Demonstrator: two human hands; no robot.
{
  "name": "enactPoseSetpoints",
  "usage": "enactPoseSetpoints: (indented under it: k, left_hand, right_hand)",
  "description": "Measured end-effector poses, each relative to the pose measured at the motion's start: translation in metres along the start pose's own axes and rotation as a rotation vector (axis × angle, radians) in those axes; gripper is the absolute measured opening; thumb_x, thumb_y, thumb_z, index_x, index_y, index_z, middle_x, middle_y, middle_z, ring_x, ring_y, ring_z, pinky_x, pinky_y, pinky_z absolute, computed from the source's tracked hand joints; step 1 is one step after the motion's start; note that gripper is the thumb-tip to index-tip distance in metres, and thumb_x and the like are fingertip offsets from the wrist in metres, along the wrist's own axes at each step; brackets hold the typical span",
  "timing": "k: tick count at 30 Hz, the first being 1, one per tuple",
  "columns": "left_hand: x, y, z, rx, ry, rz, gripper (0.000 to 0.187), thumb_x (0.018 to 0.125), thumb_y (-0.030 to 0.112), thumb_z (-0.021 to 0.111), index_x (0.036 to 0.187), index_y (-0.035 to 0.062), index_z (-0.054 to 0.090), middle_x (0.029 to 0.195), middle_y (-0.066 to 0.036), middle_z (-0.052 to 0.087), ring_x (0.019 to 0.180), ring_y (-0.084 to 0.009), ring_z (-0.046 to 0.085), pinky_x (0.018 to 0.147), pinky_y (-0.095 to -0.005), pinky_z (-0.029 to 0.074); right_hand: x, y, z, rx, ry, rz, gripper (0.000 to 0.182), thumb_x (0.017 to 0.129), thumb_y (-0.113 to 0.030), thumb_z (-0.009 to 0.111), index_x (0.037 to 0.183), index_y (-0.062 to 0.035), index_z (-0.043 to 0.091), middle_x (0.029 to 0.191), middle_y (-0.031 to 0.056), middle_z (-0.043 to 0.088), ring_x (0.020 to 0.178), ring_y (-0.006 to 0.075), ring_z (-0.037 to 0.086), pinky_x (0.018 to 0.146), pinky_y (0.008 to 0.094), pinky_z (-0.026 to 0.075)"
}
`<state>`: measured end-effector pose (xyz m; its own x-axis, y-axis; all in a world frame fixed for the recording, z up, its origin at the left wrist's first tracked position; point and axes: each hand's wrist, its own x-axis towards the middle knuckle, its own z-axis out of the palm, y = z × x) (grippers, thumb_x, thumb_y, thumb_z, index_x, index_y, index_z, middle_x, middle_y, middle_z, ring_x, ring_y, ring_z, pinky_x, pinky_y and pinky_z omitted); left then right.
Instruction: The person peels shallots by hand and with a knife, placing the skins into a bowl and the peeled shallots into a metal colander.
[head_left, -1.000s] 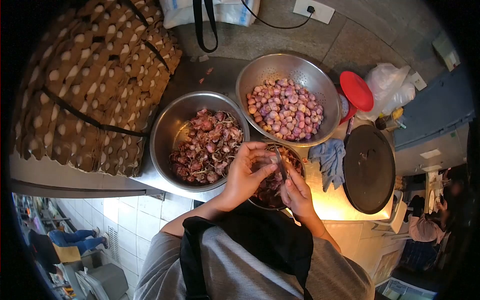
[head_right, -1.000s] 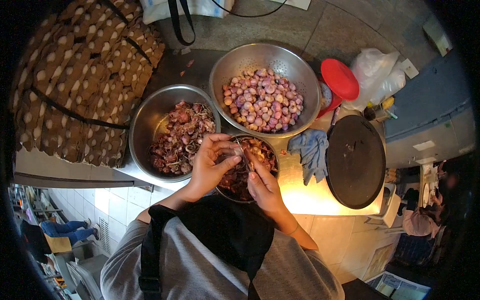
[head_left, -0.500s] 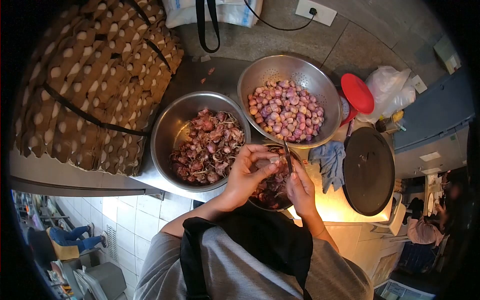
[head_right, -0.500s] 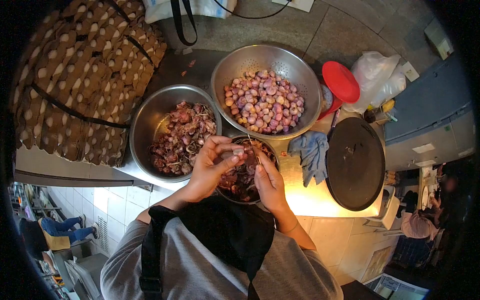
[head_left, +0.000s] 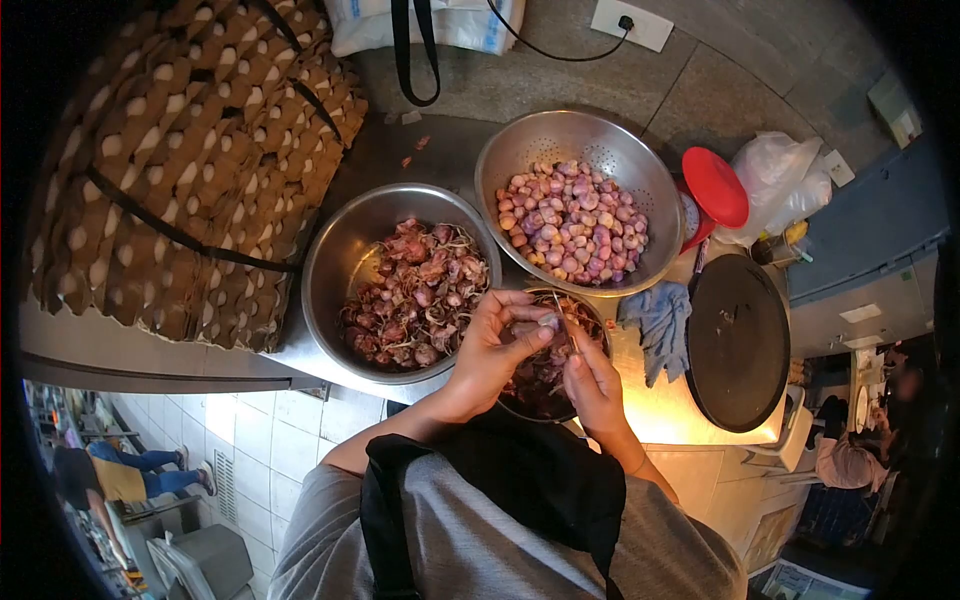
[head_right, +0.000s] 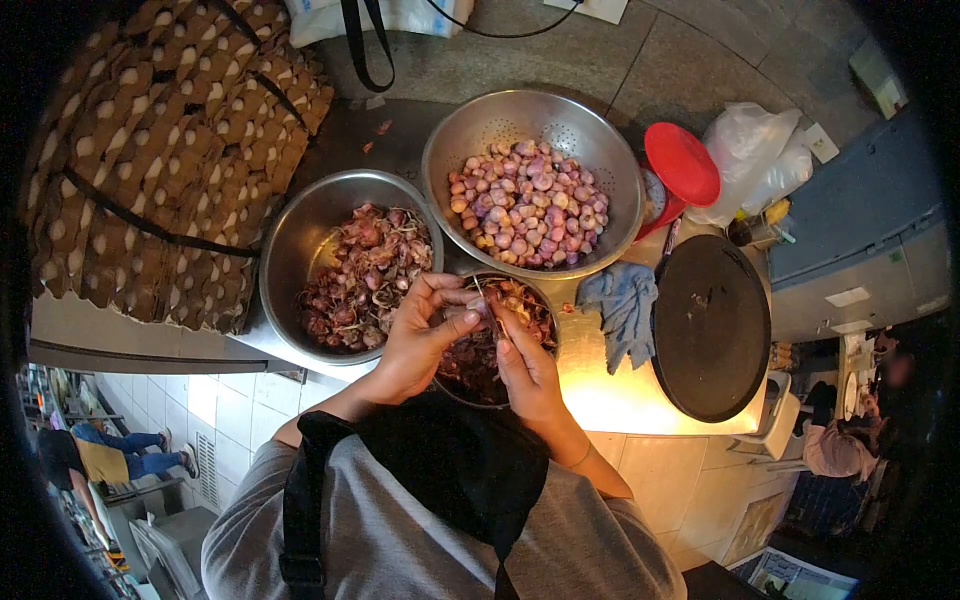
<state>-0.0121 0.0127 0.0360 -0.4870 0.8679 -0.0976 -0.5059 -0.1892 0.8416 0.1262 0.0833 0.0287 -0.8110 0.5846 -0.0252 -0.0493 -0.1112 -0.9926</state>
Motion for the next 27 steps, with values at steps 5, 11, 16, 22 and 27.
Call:
enactPoseSetpoints:
  k: [5,11,16,22,27]
  left_hand:
    - [0.000,-0.002,0.000,0.031,-0.001,0.010,0.036,0.078,0.000,0.059,0.107,0.0049,0.038,0.093,-0.006,0.053,0.090,-0.0116,0.051,0.081,-0.0236,0.043]
    - [0.001,-0.003,-0.001,0.050,0.005,0.000,0.036,0.078,0.000,0.058,0.107,0.0048,0.038,0.095,-0.007,0.053,0.090,-0.0121,0.052,0.080,-0.0247,0.044]
    - [0.002,-0.006,-0.003,-0.002,-0.022,-0.018,0.032,0.080,0.000,0.056,0.106,0.0052,0.038,0.099,-0.009,0.052,0.092,-0.0134,0.052,0.080,-0.0273,0.046]
    - [0.000,0.003,-0.001,-0.138,-0.070,-0.166,0.027,0.083,0.001,0.052,0.107,0.0067,0.039,0.107,-0.009,0.051,0.094,-0.0159,0.055,0.081,-0.0288,0.046]
    - [0.001,0.000,-0.004,-0.214,-0.121,-0.200,0.027,0.085,0.005,0.049,0.111,0.0068,0.040,0.110,-0.008,0.051,0.095,-0.0144,0.054,0.082,-0.0280,0.045]
  right_hand:
    - [-0.002,-0.005,0.004,0.073,-0.005,0.026,0.043,0.092,-0.020,0.038,0.131,-0.0049,0.031,0.064,-0.0065,0.035,0.051,0.0018,0.028,0.047,0.0153,0.022]
    - [0.002,-0.001,0.002,0.020,0.006,-0.025,0.042,0.092,-0.021,0.038,0.130,-0.0046,0.032,0.064,-0.0065,0.036,0.050,0.0017,0.028,0.046,0.0155,0.022]
    - [0.003,0.002,-0.001,0.099,0.031,0.010,0.042,0.092,-0.020,0.037,0.130,-0.0023,0.031,0.054,-0.0037,0.034,0.044,0.0040,0.030,0.041,0.0169,0.024]
    - [0.003,0.001,-0.003,0.134,0.041,0.030,0.040,0.092,-0.020,0.037,0.129,-0.0045,0.035,0.063,-0.0064,0.037,0.047,0.0020,0.028,0.044,0.0157,0.023]
    - [0.005,0.002,-0.007,0.122,0.080,0.048,0.039,0.092,-0.019,0.036,0.128,-0.0033,0.034,0.061,-0.0051,0.037,0.046,0.0025,0.029,0.042,0.0155,0.024]
